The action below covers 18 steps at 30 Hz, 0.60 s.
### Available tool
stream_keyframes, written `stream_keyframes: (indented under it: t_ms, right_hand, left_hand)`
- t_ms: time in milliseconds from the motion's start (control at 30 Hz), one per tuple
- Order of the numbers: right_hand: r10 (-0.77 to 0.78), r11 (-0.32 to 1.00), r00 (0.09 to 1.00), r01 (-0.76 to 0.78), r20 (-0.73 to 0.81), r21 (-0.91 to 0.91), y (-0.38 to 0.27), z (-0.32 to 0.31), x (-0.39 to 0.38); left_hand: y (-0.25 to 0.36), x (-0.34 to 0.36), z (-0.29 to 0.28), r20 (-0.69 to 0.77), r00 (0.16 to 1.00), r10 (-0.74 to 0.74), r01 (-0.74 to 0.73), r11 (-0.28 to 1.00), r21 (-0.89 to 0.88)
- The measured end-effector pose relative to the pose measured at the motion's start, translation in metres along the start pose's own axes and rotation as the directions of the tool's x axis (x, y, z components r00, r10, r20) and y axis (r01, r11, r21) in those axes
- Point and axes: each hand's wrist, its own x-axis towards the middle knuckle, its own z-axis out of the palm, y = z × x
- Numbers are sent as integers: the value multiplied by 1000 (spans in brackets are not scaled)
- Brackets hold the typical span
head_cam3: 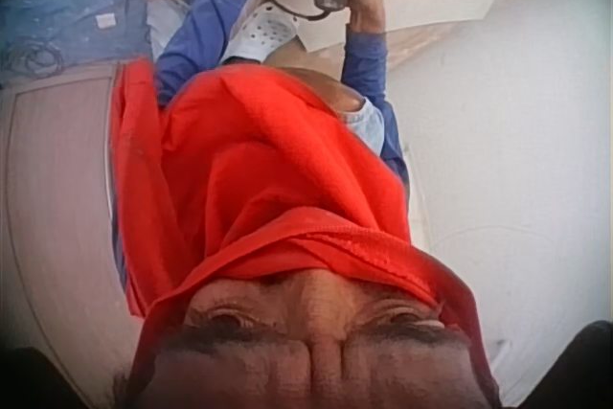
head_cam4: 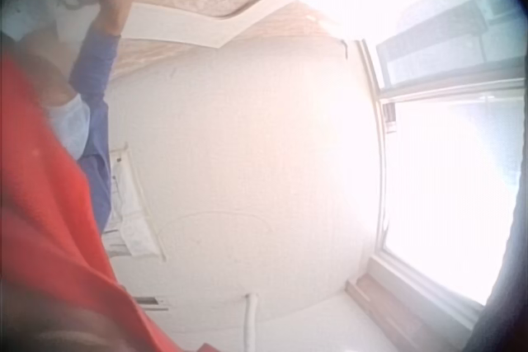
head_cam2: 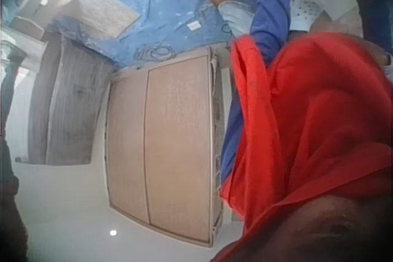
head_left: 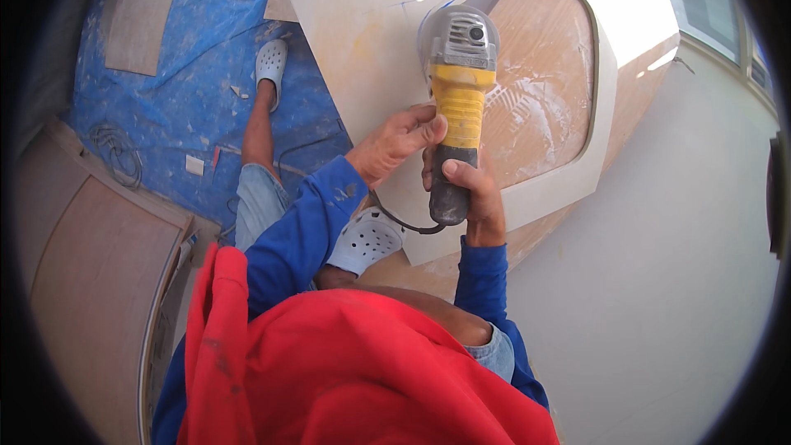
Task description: The person uses a handheld angle grinder to grind along a marked curved line on a large white tile. The person holds the tile steady with one hand while guiding the grinder with the other, creating dust as the cut progresses.
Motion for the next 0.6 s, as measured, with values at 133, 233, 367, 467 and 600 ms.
stream_keyframes:
  t_ms: [133,233,367,467,600]
  right_hand:
    - [-53,998,998,54,-36,17,-8,9,-7]
    - [-22,1000,996,23,-92,14,-16,13,-12]
    - [-32,992,979,7,-199,-125,-25,17,-14]
    - [-30,961,971,-37,-237,-274,-30,19,-17]
    - [-9,974,969,-47,-246,-221,-34,23,-16]
  left_hand:
    - [0,4,7,-54,983,174,-166,978,130]
    - [5,2,7,-70,995,65,-56,992,115]
    - [10,1,6,-32,999,-21,23,998,65]
    - [8,3,10,-67,996,62,-50,984,170]
    - [8,2,16,-137,986,92,-64,979,195]
